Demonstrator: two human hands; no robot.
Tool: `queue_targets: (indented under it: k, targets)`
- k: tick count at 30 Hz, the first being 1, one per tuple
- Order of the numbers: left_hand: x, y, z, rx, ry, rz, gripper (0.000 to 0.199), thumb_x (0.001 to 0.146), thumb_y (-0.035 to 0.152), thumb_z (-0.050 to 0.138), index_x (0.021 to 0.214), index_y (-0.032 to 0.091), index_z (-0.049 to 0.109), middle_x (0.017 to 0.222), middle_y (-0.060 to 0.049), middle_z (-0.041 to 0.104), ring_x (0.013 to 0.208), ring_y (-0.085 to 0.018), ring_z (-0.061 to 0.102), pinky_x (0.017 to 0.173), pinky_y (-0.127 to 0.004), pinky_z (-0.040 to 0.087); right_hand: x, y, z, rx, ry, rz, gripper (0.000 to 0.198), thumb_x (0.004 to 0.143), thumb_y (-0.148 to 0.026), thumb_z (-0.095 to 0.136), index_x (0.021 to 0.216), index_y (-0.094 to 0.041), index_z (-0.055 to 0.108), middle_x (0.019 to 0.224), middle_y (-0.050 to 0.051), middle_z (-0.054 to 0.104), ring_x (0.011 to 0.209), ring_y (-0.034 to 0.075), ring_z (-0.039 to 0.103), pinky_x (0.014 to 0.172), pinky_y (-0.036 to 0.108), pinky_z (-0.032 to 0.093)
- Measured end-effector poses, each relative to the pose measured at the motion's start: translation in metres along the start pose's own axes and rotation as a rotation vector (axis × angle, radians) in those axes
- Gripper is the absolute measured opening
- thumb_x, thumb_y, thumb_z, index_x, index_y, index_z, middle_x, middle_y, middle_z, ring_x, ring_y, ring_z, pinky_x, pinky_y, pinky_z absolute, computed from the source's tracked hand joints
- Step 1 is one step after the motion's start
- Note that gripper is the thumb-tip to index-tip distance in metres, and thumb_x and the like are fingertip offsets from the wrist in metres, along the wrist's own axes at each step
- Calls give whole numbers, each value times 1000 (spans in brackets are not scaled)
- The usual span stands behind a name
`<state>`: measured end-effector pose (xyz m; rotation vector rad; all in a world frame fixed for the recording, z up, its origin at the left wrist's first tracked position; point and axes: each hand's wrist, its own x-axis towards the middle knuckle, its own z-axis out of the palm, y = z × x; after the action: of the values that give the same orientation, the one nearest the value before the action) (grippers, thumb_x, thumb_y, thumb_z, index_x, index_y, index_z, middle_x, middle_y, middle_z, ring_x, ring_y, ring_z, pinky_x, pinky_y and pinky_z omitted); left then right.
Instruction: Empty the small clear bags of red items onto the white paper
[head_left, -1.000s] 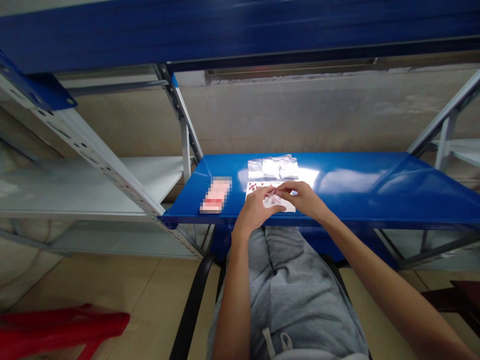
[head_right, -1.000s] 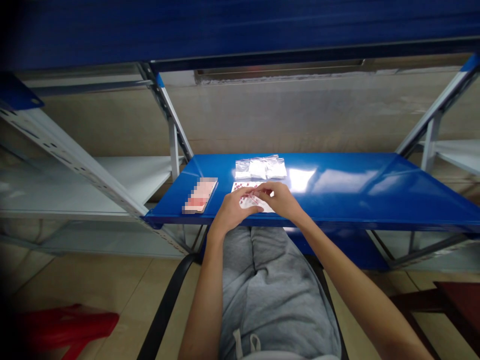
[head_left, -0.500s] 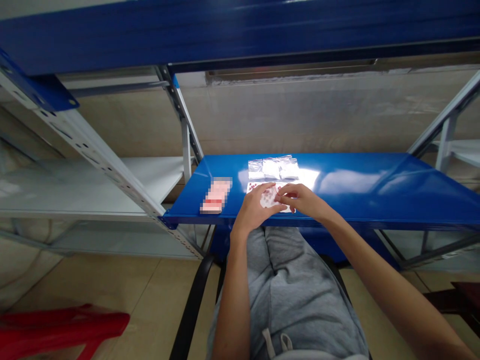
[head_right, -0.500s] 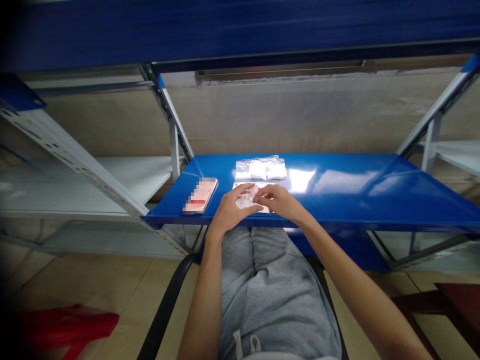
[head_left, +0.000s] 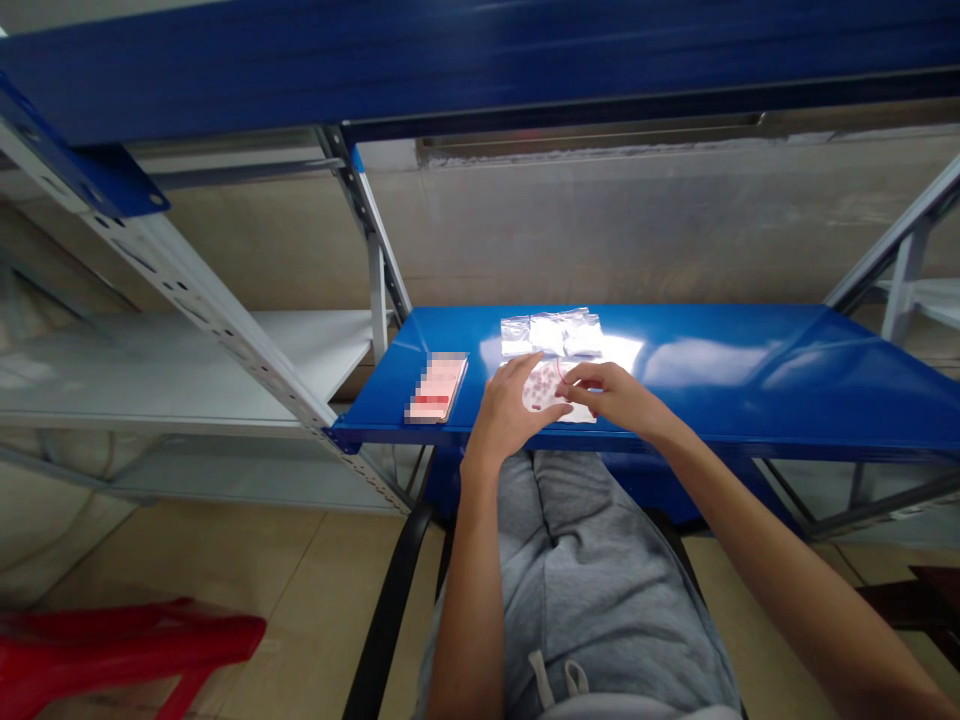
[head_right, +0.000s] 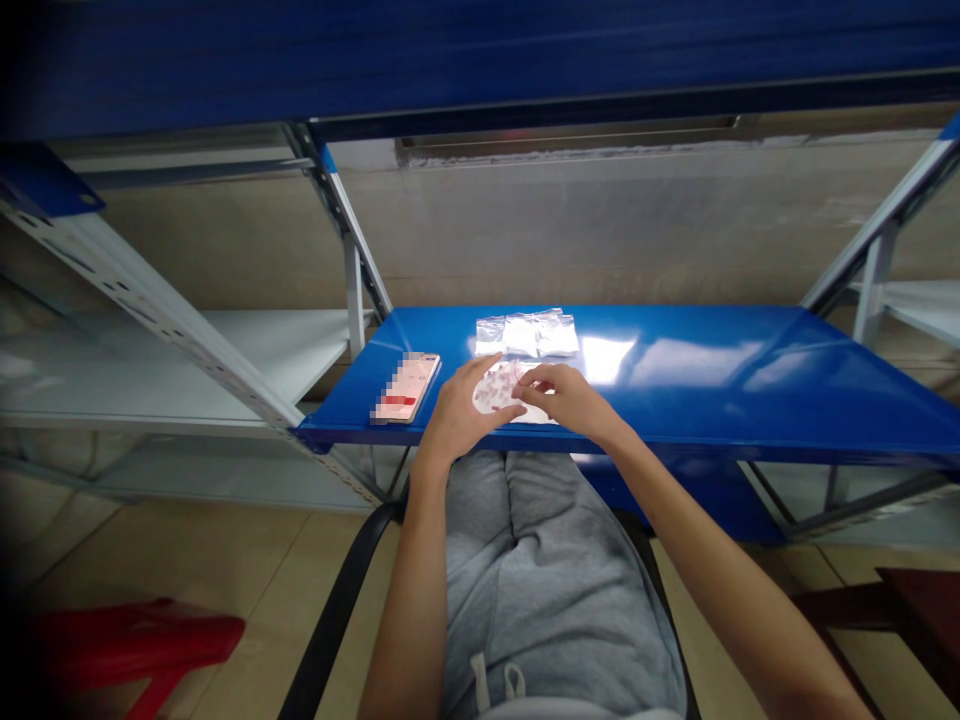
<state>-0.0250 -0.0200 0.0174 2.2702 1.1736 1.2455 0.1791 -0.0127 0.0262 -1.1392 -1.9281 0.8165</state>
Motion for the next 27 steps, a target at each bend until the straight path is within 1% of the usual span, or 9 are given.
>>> queue_targets:
  k: [2, 5, 11, 15, 18, 20, 22, 24, 27]
  targets:
    - [2, 3, 8, 26, -38, 0, 69, 78, 39, 83, 139, 21, 56, 141, -13, 62, 132, -30, 58, 112, -47, 46, -1, -3, 4, 1, -6, 10, 26, 86, -40, 64, 83, -17, 75, 82, 6, 72, 69, 16, 63, 56, 24, 46]
    - [3, 3, 15, 27, -73, -16, 61, 80, 35, 82, 134, 20, 60, 133, -13, 67, 126, -31, 62, 109, -47, 49, -1, -4, 7, -17, -19, 18, 25, 86, -39, 64, 82, -17, 74, 85, 6, 73, 72, 17, 64, 56, 24, 46]
    - [3, -4, 17, 8, -56, -43, 59, 79, 35, 82, 132, 21, 61, 131, -12, 68, 122, -30, 64, 106, -46, 51, 0, 0, 11, -33, -1, -5, 25, 87, -39, 63, 82, -17, 74, 86, 6, 73, 74, 17, 64, 57, 24, 46]
    - [2, -5, 17, -7, -46, -38, 52, 81, 33, 80, 128, 20, 62, 128, -12, 70, 118, -29, 66, 103, -44, 52, 0, -2, 12, 25, -40, 8, 32, 91, -46, 60, 89, -17, 74, 85, 6, 72, 66, 15, 62, 52, 23, 47]
    - [1, -7, 14, 28, -40, -67, 51, 81, 34, 81, 127, 21, 63, 126, -11, 70, 116, -29, 66, 101, -44, 52, 3, 4, 9, 80, -40, 24, 40, 96, -51, 52, 95, -18, 73, 86, 6, 73, 67, 16, 64, 52, 24, 48]
    - [-1, -10, 10, 87, -33, -97, 52, 81, 35, 81, 128, 21, 63, 126, -11, 69, 117, -29, 65, 102, -44, 51, 6, 15, 7, -9, 48, 20, 35, 96, -46, 53, 89, -17, 73, 84, 6, 74, 72, 18, 66, 58, 26, 50]
    - [-2, -13, 6, 138, -20, -116, 54, 82, 36, 80, 130, 20, 62, 127, -11, 67, 119, -29, 64, 103, -44, 50, 8, 31, 7, -184, 137, 8, 24, 93, -34, 58, 83, -18, 73, 82, 7, 75, 73, 19, 66, 66, 28, 50]
    - [-3, -15, 4, 163, -5, -122, 56, 82, 38, 80, 131, 20, 62, 127, -12, 66, 120, -28, 63, 104, -43, 50, 9, 46, 8, -340, 158, 0, 17, 89, -25, 61, 84, -18, 75, 85, 7, 75, 72, 18, 65, 70, 29, 48]
    - [-3, -17, 1, 170, 0, -128, 55, 81, 38, 80, 131, 20, 62, 126, -11, 66, 119, -27, 63, 105, -42, 49, 9, 63, 14, -478, 131, -1, 15, 89, -20, 61, 89, -17, 77, 86, 7, 73, 70, 17, 62, 70, 28, 44]
